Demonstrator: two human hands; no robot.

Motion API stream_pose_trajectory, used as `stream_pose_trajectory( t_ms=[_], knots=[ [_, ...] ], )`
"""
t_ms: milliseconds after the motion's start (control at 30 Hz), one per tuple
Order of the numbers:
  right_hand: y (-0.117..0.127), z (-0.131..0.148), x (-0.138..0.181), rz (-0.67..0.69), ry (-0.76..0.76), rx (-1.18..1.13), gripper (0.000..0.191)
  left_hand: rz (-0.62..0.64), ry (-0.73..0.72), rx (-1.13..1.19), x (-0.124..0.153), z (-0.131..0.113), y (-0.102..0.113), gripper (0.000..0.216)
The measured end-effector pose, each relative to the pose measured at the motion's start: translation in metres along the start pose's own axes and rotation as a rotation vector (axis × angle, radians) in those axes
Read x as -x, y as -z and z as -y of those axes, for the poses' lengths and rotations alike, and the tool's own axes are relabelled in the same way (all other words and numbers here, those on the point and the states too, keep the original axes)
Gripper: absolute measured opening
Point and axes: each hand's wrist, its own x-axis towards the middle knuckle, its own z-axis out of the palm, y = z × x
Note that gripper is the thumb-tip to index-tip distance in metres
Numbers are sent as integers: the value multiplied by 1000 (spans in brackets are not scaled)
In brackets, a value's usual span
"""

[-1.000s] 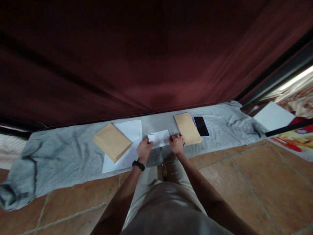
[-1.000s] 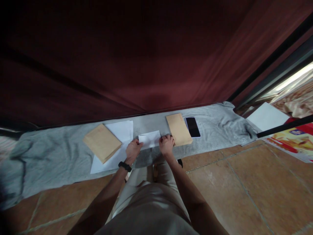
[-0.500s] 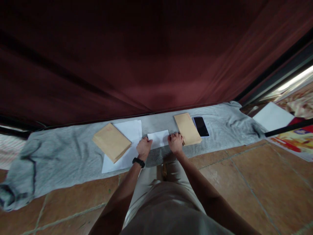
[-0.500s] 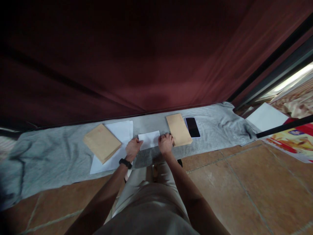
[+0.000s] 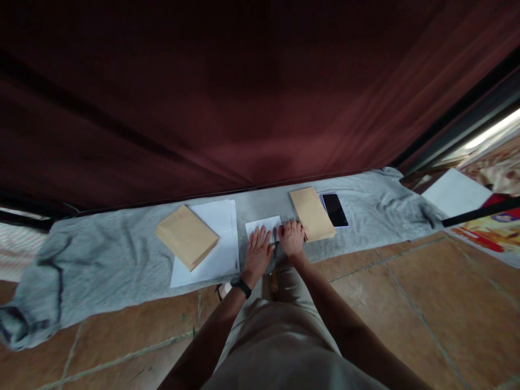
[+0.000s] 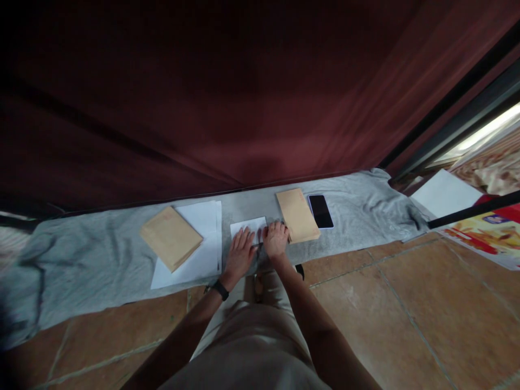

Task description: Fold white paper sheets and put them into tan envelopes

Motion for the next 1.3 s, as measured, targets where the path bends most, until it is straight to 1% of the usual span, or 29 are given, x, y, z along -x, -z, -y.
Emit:
stream_pose_trajectory(
  t_ms=[100,167,233,333,433,500,667,900,1000,1133,1300],
  knots=[
    [3,1,0,-18,-6,60,33,28,9,-122,5,-3,-12,54],
    [5,4,0,-43,-5,82,32,38,12,-184,6,-1,-16,56],
    [6,8,1,-71,28,63,33,41,5,-230,6,1,-17,58],
    [4,18,5,-76,182,-35,40,50,-8,-275,6,2,-18,60],
    [-3,24,10,-4,384,-99,44,65,-24,-308,6,2,-19,62],
    [-10,26,13,39,442,-92,44,69,-35,-324,6,3,-20,62],
    [-22,23,14,38,407,-41,48,49,-57,-335,8,3,-19,62],
    [-26,9,9,0,404,32,51,-28,-62,-306,9,6,-23,58],
    [-29,4,9,-34,380,52,53,-57,-50,-284,10,7,-25,57],
    [-33,3,9,-58,367,65,54,-79,-11,-260,11,6,-27,56],
    [-35,4,9,-86,341,51,54,-141,81,-261,8,5,-33,54]
  ],
)
